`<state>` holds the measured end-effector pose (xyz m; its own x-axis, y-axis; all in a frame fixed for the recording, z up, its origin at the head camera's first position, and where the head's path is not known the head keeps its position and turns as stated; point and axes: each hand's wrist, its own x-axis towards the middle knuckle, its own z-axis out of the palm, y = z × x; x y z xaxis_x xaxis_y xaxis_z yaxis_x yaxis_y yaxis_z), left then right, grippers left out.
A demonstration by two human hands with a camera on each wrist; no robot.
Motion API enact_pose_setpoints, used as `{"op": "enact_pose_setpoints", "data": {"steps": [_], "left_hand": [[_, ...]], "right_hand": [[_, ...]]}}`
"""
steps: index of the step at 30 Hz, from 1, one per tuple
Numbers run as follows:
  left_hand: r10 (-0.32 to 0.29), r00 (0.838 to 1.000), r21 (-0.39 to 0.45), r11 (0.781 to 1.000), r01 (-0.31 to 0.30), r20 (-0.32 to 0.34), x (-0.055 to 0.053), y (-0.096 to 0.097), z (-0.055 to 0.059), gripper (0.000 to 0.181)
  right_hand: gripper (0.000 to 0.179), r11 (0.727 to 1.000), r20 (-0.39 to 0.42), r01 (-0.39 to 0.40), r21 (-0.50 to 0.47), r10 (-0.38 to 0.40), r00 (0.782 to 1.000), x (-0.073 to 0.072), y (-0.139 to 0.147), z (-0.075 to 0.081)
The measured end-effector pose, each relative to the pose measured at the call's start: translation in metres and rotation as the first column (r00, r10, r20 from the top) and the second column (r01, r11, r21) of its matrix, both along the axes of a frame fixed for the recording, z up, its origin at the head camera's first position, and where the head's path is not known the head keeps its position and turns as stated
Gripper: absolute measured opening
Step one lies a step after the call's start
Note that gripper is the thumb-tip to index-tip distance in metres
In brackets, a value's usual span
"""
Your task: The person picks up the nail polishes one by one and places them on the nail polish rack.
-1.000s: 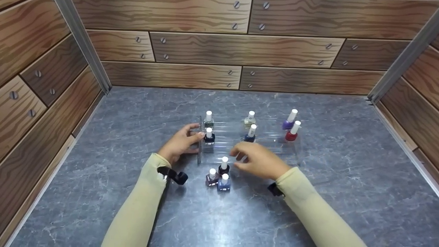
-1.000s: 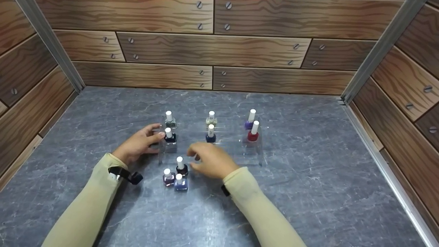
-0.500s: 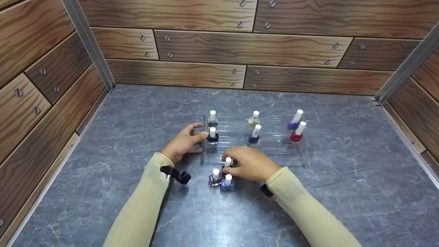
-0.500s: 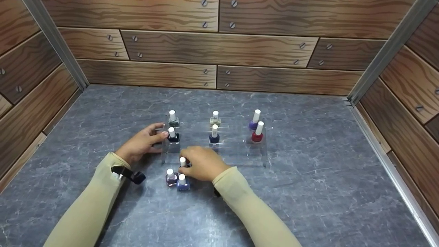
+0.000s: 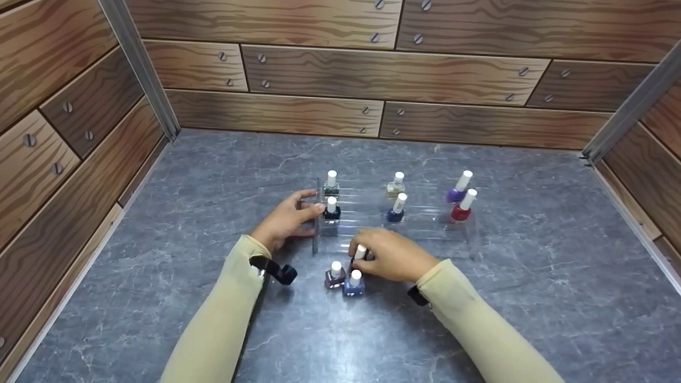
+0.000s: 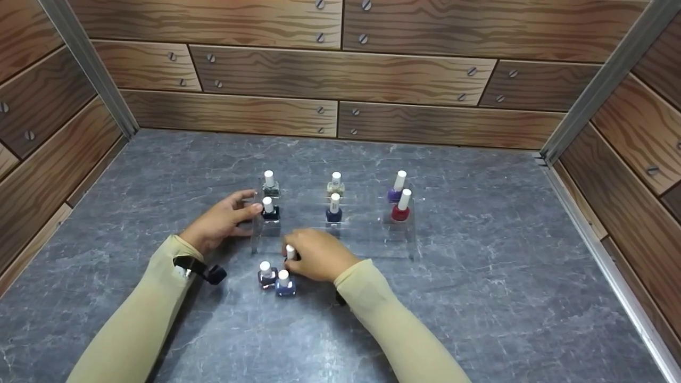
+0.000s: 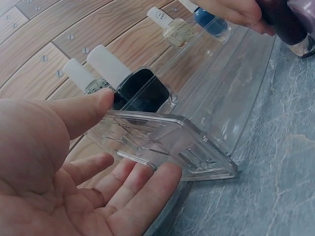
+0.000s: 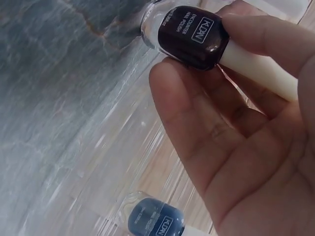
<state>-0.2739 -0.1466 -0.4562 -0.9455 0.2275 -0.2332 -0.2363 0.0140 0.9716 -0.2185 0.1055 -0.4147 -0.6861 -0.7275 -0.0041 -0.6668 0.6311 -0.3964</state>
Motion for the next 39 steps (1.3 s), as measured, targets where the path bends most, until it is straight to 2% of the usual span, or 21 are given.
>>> {"op": "enact_pose_setpoints", "data": {"steps": [10,17,22,26,29,33,39], "left_hand": [[-0.009,1.0,0.0,1.0,0.009,0.004,0.0,0.001,0.001,0.07],[0.0,1.0,0.006,1.0,0.0,0.015,0.0,0.0,0.002,0.069],[0.001,1.0,0.003,1.0,-0.001,0.023,0.001,-0.001,0.001,0.068],[0.004,1.0,0.003,1.0,-0.004,0.027,0.001,-0.001,0.0,0.067],[0.003,1.0,0.003,1.0,-0.003,0.024,0.001,-0.001,0.0,0.067],[0.002,1.0,0.005,1.0,-0.002,0.019,0.0,-0.001,-0.001,0.066],[0.005,1.0,0.014,1.0,-0.005,0.016,0.0,0.0,-0.001,0.066]], "right_hand": [[0.016,1.0,0.04,-0.009,-0.022,0.009,0.999,-0.001,0.016,0.001],[0.015,0.999,0.023,-0.026,-0.034,0.027,0.999,-0.002,0.026,0.0],[0.014,0.994,0.015,-0.025,-0.108,0.027,1.0,-0.002,0.035,-0.003],[0.014,0.98,0.01,0.005,-0.199,-0.003,1.0,-0.003,0.047,-0.001],[0.015,0.957,0.002,0.037,-0.288,-0.038,0.999,-0.004,0.059,0.003],[0.015,0.909,-0.012,0.1,-0.404,-0.115,0.993,-0.006,0.076,0.009],[0.014,0.824,0.005,0.23,-0.517,-0.265,0.964,-0.005,0.1,0.012]]}}
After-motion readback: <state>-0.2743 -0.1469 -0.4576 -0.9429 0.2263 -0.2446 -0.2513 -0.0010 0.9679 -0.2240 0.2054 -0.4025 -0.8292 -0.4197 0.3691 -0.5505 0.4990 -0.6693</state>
